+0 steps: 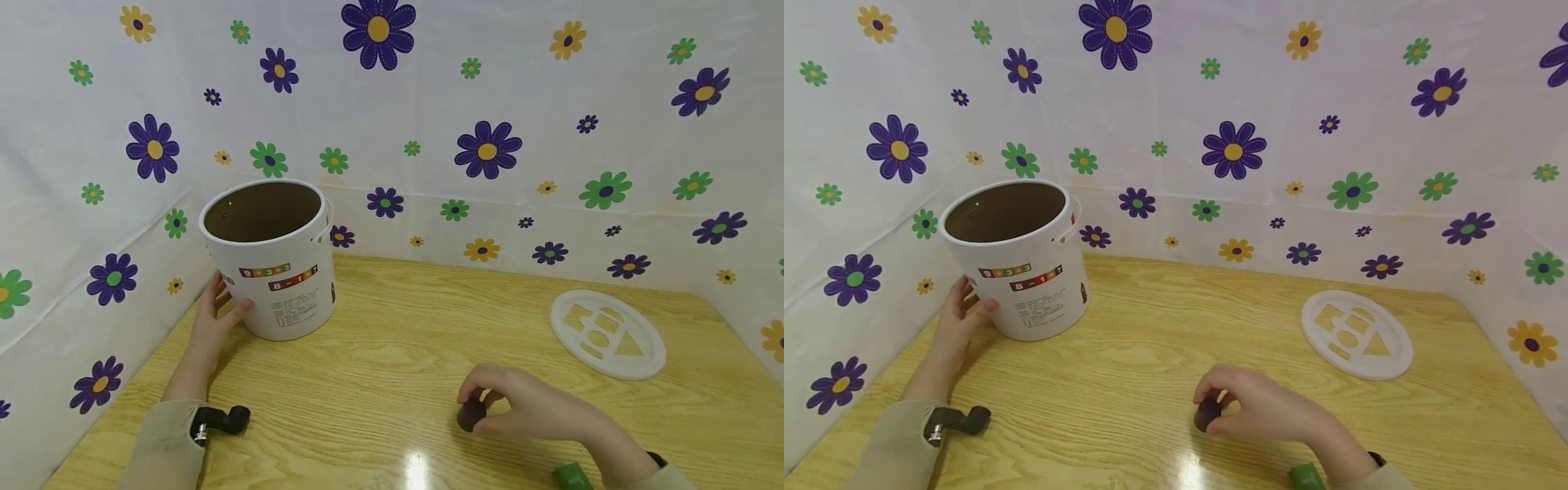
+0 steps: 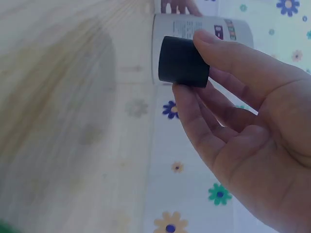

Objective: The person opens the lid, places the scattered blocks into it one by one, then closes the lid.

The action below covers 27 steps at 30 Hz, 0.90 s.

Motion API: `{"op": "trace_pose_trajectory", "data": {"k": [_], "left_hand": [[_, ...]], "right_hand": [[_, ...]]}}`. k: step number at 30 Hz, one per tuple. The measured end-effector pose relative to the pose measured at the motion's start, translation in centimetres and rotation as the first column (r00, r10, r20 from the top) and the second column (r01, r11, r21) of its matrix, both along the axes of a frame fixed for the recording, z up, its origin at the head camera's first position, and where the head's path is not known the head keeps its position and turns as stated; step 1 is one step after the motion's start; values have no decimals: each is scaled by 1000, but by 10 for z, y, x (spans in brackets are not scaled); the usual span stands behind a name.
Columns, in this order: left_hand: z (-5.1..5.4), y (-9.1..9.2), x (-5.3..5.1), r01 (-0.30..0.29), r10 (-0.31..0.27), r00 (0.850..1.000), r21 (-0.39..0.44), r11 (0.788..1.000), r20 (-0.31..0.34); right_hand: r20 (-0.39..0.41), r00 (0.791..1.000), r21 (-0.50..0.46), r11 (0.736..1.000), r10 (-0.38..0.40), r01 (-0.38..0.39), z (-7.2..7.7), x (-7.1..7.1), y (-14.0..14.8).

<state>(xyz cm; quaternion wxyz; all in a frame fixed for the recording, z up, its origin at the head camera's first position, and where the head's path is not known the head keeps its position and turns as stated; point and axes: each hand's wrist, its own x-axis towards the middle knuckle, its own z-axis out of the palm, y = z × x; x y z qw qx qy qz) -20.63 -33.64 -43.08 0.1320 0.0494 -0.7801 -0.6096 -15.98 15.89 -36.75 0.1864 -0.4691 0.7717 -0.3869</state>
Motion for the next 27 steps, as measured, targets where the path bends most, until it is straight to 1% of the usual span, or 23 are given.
{"op": "trace_pose_trajectory", "data": {"k": [5, 10, 18, 23, 27], "left_hand": [[-2, -1, -1, 0, 0, 1000, -2, 1000, -7], [-4, -2, -2, -5, 5, 1000, -10, 1000, -13], [-3, -1, -2, 2, -2, 1000, -2, 1000, -29], [-3, -1, -3, 2, -2, 999, -2, 1000, -50], [-5, -3, -3, 8, -8, 999, 8, 1000, -48]], "right_hand": [[-32, 999, -13, 1000, -2, 2, 14, -11, -20], [-61, 998, -22, 1000, -20, 19, 27, -24, -40], [-116, 992, -20, 999, -38, 35, 52, -41, -68], [-138, 990, -45, 999, -34, 28, 65, -52, -89], [-148, 988, -67, 997, -38, 28, 74, -61, -106]]}}
